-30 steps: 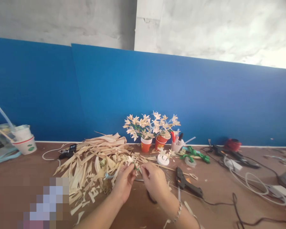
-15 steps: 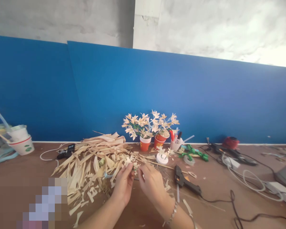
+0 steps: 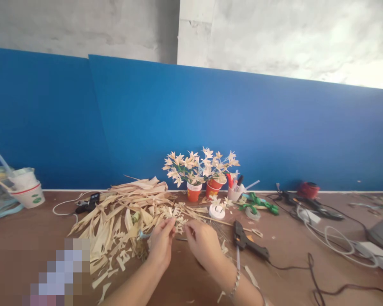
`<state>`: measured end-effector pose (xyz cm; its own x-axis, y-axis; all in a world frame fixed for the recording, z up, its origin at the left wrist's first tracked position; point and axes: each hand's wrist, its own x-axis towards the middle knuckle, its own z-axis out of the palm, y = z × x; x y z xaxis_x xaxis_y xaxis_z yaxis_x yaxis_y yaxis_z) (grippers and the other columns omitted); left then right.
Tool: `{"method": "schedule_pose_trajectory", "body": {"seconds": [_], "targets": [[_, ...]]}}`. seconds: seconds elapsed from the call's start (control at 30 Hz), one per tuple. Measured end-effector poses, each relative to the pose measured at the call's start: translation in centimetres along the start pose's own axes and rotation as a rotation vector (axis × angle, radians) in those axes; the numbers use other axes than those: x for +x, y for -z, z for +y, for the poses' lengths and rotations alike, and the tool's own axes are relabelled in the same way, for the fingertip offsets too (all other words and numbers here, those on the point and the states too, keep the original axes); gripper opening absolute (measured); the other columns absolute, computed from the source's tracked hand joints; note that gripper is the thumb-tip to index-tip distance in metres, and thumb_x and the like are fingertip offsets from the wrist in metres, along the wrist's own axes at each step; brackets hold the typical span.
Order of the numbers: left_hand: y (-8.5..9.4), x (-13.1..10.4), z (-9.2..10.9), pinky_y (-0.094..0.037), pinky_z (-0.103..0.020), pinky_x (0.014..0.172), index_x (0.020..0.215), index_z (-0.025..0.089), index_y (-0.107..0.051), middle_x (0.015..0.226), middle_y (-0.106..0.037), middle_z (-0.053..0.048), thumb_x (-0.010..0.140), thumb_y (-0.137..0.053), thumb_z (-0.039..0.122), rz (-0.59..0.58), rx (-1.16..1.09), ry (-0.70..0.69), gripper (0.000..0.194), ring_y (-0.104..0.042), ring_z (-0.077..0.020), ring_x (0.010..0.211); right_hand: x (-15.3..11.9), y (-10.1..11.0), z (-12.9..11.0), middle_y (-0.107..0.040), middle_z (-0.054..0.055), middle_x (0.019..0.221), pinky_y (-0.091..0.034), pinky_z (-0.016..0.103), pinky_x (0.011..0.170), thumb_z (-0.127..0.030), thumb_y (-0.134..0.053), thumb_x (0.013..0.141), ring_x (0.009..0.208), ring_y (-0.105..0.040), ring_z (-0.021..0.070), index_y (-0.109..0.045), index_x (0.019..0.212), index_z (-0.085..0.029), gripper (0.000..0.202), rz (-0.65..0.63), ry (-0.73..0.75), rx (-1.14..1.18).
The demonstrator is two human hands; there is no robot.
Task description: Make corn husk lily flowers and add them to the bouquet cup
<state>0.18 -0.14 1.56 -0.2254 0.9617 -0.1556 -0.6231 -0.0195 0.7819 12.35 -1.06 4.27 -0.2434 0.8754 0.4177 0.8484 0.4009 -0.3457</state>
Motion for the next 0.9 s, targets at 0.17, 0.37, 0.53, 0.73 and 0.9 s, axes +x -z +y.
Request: {"method": "schedule_pose_trajectory", "body": {"seconds": [0.17, 0.37, 0.53, 0.73, 0.9], "targets": [[0.1, 0.2, 0.0, -0.033, -0.017, 0.046, 0.061, 0.013, -0.062, 0.049, -0.050, 0.005, 0.053, -0.080, 0.037, -0.015, 0.069, -0.013, 0.030, -0.043, -0.0057, 0.047, 0.3, 0.6, 0.3, -0.067, 0.002, 0.066, -0.029, 0.022, 0.053, -0.011, -0.050, 0.079, 0.059, -0.059, 0.0148, -0.061, 0.066, -0.021, 0.019, -0.070, -0.056, 0.025], [0.3, 0.3, -0.2, -0.032, -0.016, 0.044, 0.067, 0.014, -0.064, 0.051, -0.050, 0.005, 0.058, -0.078, 0.038, -0.066, 0.089, -0.001, 0.029, -0.042, -0.0052, 0.047, 0.4, 0.2, 0.5, -0.065, 0.003, 0.067, -0.033, 0.021, 0.057, -0.010, -0.046, 0.079, 0.062, -0.058, 0.0145, -0.060, 0.069, -0.018, 0.020, -0.038, -0.061, 0.118], [0.4, 0.5, -0.3, -0.031, -0.014, 0.041, 0.072, 0.012, -0.067, 0.061, -0.057, 0.003, 0.056, -0.079, 0.034, -0.061, 0.064, 0.067, 0.030, -0.047, -0.0041, 0.049, 0.6, 0.0, 0.9, -0.062, 0.003, 0.066, -0.035, 0.021, 0.059, -0.010, -0.046, 0.078, 0.062, -0.055, 0.0141, -0.059, 0.067, -0.017, 0.019, 0.012, -0.040, 0.150], [0.2, 0.4, -0.1, -0.032, -0.011, 0.038, 0.072, 0.012, -0.065, 0.058, -0.058, 0.004, 0.053, -0.081, 0.021, -0.077, -0.038, 0.088, 0.027, -0.049, -0.0033, 0.047, 0.7, -0.1, 1.1, -0.061, 0.002, 0.064, -0.034, 0.021, 0.057, -0.012, -0.045, 0.078, 0.058, -0.053, 0.0132, -0.057, 0.067, -0.017, 0.017, 0.039, -0.062, 0.208], [0.1, 0.2, 0.0, -0.043, -0.013, 0.044, 0.073, 0.013, -0.063, 0.064, -0.063, 0.001, 0.055, -0.080, 0.014, -0.073, -0.105, 0.140, 0.025, -0.060, -0.0074, 0.054, 0.8, -0.1, 1.0, -0.061, 0.001, 0.063, -0.033, 0.021, 0.056, -0.013, -0.046, 0.077, 0.058, -0.053, 0.0130, -0.057, 0.067, -0.017, 0.016, 0.029, -0.081, 0.243]]}}
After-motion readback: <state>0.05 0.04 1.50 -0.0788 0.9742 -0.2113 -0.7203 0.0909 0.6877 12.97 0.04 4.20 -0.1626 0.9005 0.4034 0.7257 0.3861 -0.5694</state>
